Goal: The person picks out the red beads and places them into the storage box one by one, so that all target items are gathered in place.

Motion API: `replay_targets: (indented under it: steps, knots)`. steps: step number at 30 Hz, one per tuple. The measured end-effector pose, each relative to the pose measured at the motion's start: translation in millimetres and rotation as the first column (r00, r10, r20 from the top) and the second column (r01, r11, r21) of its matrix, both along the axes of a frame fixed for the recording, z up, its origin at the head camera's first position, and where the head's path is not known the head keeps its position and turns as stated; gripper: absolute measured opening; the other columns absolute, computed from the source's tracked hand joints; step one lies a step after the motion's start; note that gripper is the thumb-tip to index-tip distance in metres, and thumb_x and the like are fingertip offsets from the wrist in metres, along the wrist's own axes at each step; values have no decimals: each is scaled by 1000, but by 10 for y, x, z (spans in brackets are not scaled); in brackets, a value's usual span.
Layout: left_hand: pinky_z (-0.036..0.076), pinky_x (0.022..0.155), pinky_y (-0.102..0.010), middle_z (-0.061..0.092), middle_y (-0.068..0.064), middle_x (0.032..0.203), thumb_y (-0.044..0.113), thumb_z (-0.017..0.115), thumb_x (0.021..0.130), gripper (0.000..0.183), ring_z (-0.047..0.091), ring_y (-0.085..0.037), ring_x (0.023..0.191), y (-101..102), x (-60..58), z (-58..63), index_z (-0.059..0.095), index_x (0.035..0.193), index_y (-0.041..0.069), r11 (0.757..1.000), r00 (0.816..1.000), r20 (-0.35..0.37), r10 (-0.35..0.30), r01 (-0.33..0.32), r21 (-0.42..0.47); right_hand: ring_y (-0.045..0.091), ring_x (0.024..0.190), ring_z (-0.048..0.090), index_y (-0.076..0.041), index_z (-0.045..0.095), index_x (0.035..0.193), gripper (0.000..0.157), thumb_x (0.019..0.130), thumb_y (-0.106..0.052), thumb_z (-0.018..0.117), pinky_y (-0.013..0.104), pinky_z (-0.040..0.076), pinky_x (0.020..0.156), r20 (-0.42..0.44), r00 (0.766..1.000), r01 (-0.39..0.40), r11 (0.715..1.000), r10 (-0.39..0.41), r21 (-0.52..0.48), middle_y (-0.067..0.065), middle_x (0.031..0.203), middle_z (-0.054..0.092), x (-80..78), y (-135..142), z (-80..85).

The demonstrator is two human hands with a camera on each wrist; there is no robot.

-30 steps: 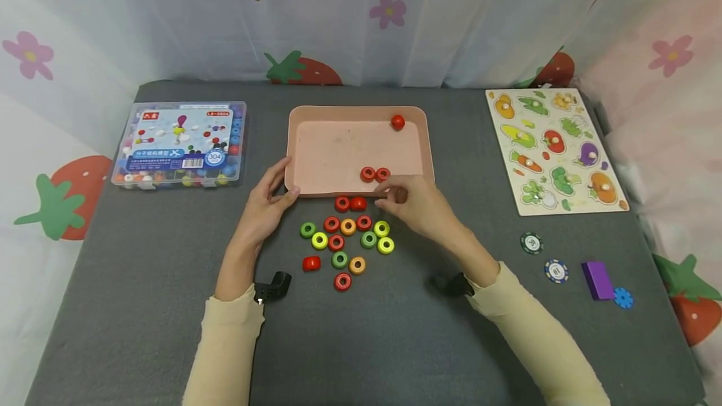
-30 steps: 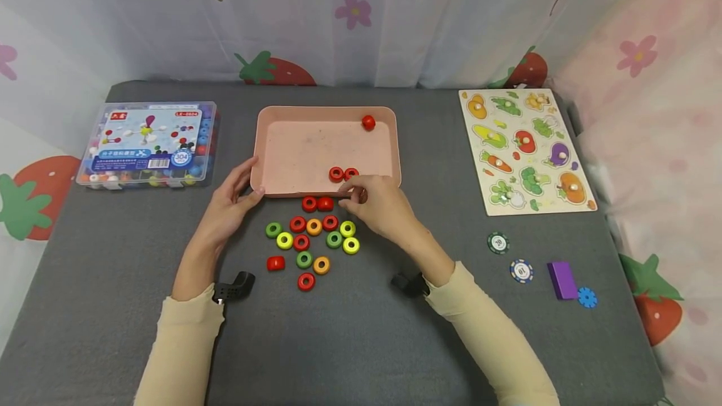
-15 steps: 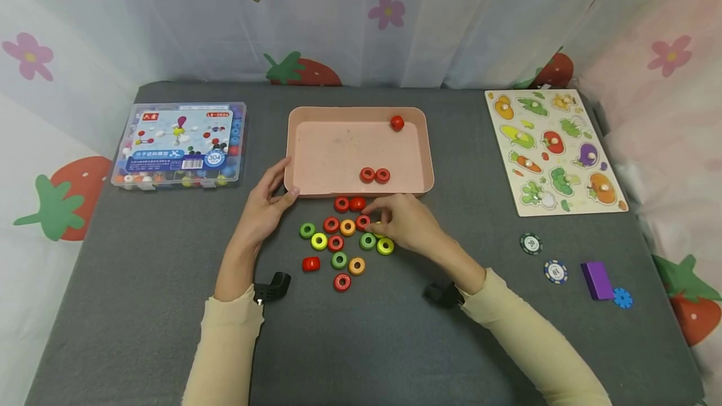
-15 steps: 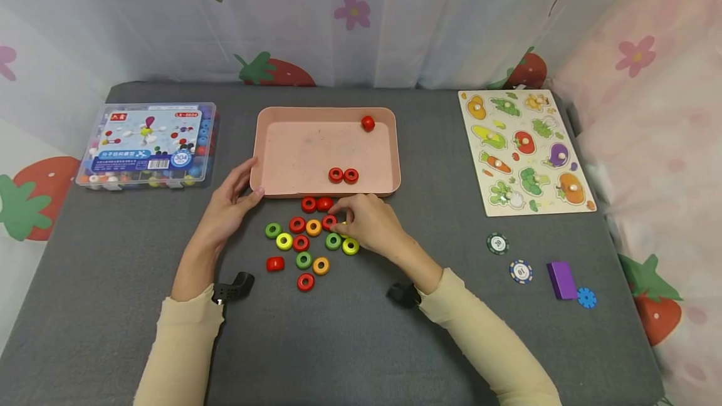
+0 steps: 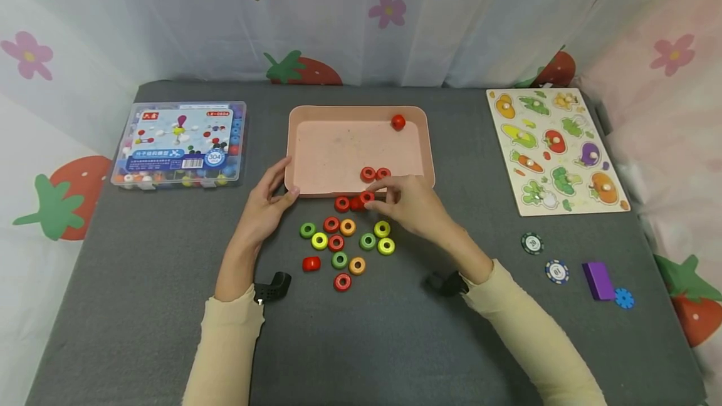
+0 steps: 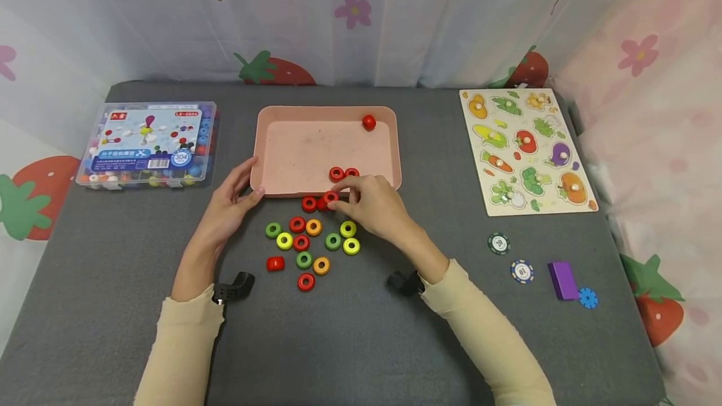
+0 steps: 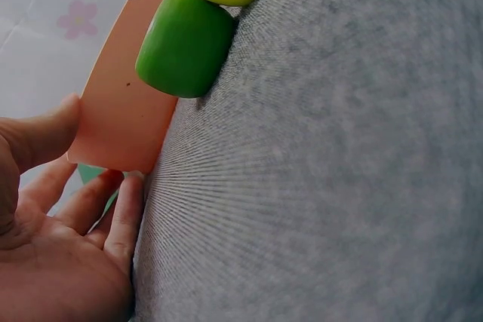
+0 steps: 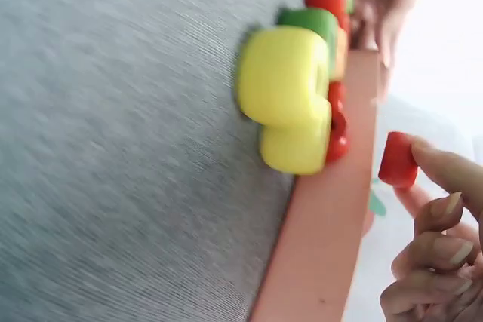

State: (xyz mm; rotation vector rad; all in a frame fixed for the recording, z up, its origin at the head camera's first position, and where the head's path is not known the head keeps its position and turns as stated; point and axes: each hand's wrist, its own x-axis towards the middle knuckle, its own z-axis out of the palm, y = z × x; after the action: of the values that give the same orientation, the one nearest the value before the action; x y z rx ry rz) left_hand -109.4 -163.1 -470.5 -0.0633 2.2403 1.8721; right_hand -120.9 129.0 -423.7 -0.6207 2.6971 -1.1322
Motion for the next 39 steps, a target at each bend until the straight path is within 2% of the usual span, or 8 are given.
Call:
replay_targets:
  steps: [6, 13, 21, 26, 29, 34, 36, 39]
  knots:
    - [46, 97, -33, 31, 0, 163, 21, 61, 101, 62, 50, -25, 135, 4, 1, 5, 34, 156, 31, 1000, 1000, 12, 8, -8, -3, 14, 57, 48, -10, 77, 108, 26, 87, -24, 80, 28, 35, 53, -12, 995, 96, 995, -96, -8, 1, 64, 57, -179, 38, 10]
    - [45, 100, -38, 29, 1, 163, 22, 61, 101, 63, 49, -25, 136, 7, 3, 11, 33, 157, 31, 1000, 1000, 24, 2, -2, -8, 16, 55, 47, -12, 79, 106, 25, 87, -28, 80, 29, 34, 50, 67, 988, 135, 986, -141, 96, 2, 63, 56, -363, 29, -55]
    - [42, 104, -45, 28, 0, 164, 21, 61, 101, 64, 43, -24, 141, 1, -5, 4, 32, 157, 31, 1000, 1000, 20, 3, -3, -2, 15, 53, 47, -14, 79, 108, 27, 87, -30, 80, 28, 32, 47, 35, 963, 262, 959, -267, 112, 2, 62, 55, -521, -28, -157]
    - [44, 101, -37, 29, 1, 163, 21, 61, 101, 64, 43, -23, 141, 5, 3, 22, 32, 157, 31, 1000, 1000, 13, 0, 0, 0, 15, 55, 48, -15, 79, 108, 28, 85, -30, 82, 28, 32, 46, -1, 960, 278, 952, -281, 129, 2, 62, 59, -594, -36, -197]
    - [46, 97, -32, 29, 2, 163, 21, 61, 101, 64, 47, -24, 138, 10, 4, 29, 32, 157, 31, 1000, 1000, 17, -1, 1, 6, 15, 56, 48, -14, 79, 109, 29, 84, -29, 82, 29, 33, 46, -7, 957, 287, 949, -289, 128, 2, 63, 60, -602, -33, -195]
    - [44, 102, -45, 28, 2, 164, 20, 61, 101, 64, 50, -28, 135, 15, 6, 31, 32, 157, 31, 1000, 1000, 24, -1, 0, 13, 15, 53, 47, -15, 79, 108, 27, 85, -29, 82, 29, 32, 45, -20, 958, 288, 951, -287, 112, 1, 62, 58, -528, -57, -116]
    - [42, 104, -48, 28, 2, 164, 20, 61, 101, 64, 49, -27, 136, 14, 8, 31, 32, 157, 32, 1000, 1000, 24, 1, -1, 9, 16, 52, 47, -14, 79, 104, 22, 86, -26, 81, 29, 33, 46, -30, 965, 264, 962, -262, 77, 2, 61, 57, -465, -75, -59]
    - [41, 105, -49, 28, 2, 164, 20, 60, 101, 64, 48, -27, 137, 12, 9, 36, 32, 157, 32, 1000, 1000, 26, 1, -1, 9, 16, 53, 47, -12, 79, 98, 17, 86, -23, 81, 29, 35, 49, -49, 985, 167, 986, -166, 25, 2, 60, 55, -350, -100, 19]
